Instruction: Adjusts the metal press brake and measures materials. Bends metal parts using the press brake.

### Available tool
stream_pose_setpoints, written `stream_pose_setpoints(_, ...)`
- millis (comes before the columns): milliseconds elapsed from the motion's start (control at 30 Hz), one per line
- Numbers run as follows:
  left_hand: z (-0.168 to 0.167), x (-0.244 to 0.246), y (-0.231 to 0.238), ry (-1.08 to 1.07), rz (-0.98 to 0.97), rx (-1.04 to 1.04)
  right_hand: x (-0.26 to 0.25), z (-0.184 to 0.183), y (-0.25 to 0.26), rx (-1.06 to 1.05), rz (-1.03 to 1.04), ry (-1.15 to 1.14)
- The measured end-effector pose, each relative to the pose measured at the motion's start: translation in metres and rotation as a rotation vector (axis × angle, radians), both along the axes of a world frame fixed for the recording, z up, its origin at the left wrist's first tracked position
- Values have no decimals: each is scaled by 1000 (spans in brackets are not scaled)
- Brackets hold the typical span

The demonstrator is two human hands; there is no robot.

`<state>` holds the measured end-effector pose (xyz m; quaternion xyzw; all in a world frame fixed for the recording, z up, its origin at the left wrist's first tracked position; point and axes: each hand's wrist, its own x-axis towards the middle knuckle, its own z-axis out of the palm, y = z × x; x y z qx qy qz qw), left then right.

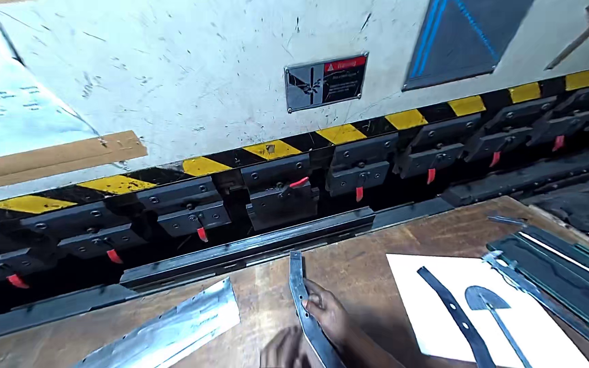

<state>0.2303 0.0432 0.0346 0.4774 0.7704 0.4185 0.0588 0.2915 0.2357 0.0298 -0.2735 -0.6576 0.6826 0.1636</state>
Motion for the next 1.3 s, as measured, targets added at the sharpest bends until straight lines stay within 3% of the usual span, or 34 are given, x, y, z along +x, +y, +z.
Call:
stream_pose_setpoints(133,-13,-68,114,-416,137,-132,-42,-15,56,99,11,3)
stream_pose_setpoints(300,-43,-98,184,-517,166,-60,-56,-37,98,207,-14,-61)
stream_pose_setpoints(600,-40,-98,194,-386,211,-139,-53,-33,107,213,65,-116)
stream_pose_setpoints(767,-41,-95,203,-588,180,122,-46,-25,120,177,193,-59)
stream_pose_setpoints(867,-46,-89,206,-659,183,205,-47,-30,120,115,157,-4)
stream_pose_setpoints(1300,-37,-83,202,-717,175,180,-45,-33,119,70,142,50)
